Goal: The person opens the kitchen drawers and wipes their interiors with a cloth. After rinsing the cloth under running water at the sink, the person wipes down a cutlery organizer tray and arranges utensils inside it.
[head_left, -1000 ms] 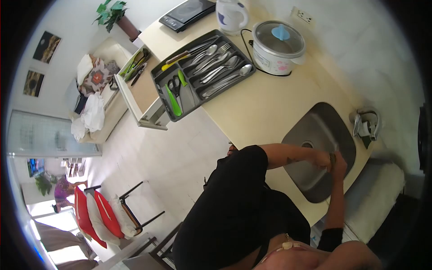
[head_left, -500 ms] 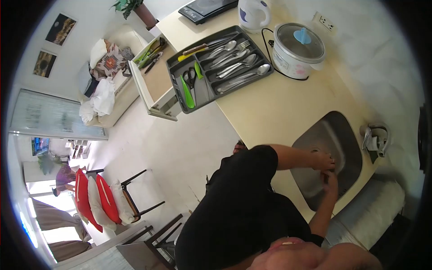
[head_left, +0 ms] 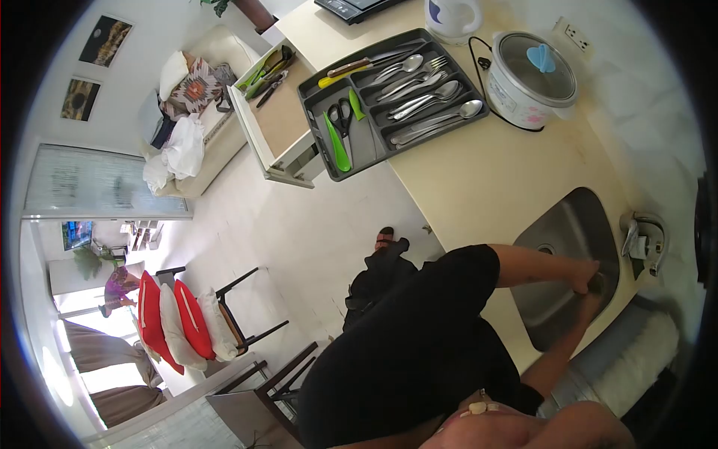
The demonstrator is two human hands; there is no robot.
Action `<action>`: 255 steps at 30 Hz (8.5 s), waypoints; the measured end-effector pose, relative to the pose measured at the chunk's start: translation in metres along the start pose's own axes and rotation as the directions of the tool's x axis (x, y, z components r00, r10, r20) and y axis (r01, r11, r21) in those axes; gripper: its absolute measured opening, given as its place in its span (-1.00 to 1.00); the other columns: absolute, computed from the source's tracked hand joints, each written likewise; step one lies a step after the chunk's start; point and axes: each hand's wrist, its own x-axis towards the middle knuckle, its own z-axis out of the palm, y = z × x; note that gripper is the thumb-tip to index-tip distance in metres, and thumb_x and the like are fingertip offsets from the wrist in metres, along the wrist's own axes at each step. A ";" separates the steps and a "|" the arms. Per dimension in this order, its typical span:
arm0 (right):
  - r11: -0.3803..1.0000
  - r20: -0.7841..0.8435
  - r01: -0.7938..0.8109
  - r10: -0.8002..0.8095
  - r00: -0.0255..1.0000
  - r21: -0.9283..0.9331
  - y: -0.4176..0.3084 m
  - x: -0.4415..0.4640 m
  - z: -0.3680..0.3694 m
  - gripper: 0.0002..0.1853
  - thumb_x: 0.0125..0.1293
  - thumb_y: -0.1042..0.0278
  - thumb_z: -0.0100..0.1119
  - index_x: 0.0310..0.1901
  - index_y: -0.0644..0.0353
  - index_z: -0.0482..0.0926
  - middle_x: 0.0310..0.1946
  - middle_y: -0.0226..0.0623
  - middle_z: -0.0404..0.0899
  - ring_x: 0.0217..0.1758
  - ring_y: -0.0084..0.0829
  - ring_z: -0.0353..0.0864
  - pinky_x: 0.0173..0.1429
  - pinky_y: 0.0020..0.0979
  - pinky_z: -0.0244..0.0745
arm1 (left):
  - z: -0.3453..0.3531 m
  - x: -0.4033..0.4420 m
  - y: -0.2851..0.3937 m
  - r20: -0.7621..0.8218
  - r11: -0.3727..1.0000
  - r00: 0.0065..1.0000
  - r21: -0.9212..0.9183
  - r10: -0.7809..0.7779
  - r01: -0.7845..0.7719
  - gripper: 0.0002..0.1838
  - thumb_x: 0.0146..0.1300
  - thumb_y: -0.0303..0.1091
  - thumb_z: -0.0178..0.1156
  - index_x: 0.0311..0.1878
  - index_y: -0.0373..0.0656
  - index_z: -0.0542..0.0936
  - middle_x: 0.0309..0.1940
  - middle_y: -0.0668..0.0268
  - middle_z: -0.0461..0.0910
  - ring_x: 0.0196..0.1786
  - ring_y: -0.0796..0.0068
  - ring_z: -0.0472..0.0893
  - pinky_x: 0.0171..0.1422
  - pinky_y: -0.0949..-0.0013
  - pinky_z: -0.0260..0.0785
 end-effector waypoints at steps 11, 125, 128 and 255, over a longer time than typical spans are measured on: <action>-0.046 0.141 -0.141 0.005 0.990 0.989 0.015 -0.047 0.056 -0.41 0.20 0.75 -0.08 0.29 0.42 0.08 0.28 -0.01 0.19 0.39 -0.11 0.12 0.47 -0.09 0.05 | -0.169 -0.292 -0.032 -0.445 0.969 0.879 -0.085 0.172 -0.232 -0.49 0.15 -0.33 0.21 0.17 -0.27 0.36 -0.20 0.13 0.62 -0.13 0.21 0.63 -0.05 0.30 0.46; 0.661 0.222 0.556 -0.523 0.823 -0.503 -0.310 -0.115 0.692 -0.57 0.06 0.46 0.06 0.03 0.34 0.48 0.06 -0.13 0.36 0.19 -0.20 0.31 0.25 -0.35 0.29 | -0.433 -0.650 -0.215 -0.775 0.884 0.429 -0.435 -0.464 0.171 -0.80 0.18 -0.44 0.08 -0.13 -0.28 0.42 -0.48 0.34 0.39 -0.46 0.62 0.39 -0.38 0.49 0.27; 0.522 0.345 0.653 -0.570 0.746 -0.548 -0.295 -0.094 0.691 -0.68 0.04 0.50 0.06 -0.12 0.36 0.53 0.01 -0.13 0.39 0.17 -0.14 0.30 0.20 -0.33 0.34 | -0.440 -0.638 -0.244 -0.862 0.934 0.384 -0.241 -0.330 0.263 -0.82 0.17 -0.45 0.13 -0.21 -0.27 0.39 -0.53 0.36 0.37 -0.53 0.57 0.38 -0.42 0.46 0.28; 0.538 0.348 0.679 -0.593 0.726 -0.498 -0.285 -0.096 0.651 -0.70 -0.02 0.47 0.11 -0.18 0.30 0.46 -0.18 -0.16 0.37 0.00 -0.15 0.40 0.00 -0.25 0.47 | -0.375 -0.636 -0.264 -0.904 0.947 0.286 -0.296 -0.319 0.122 -0.71 0.03 -0.48 0.25 -0.21 -0.27 0.37 -0.59 0.37 0.39 -0.64 0.62 0.38 -0.57 0.52 0.24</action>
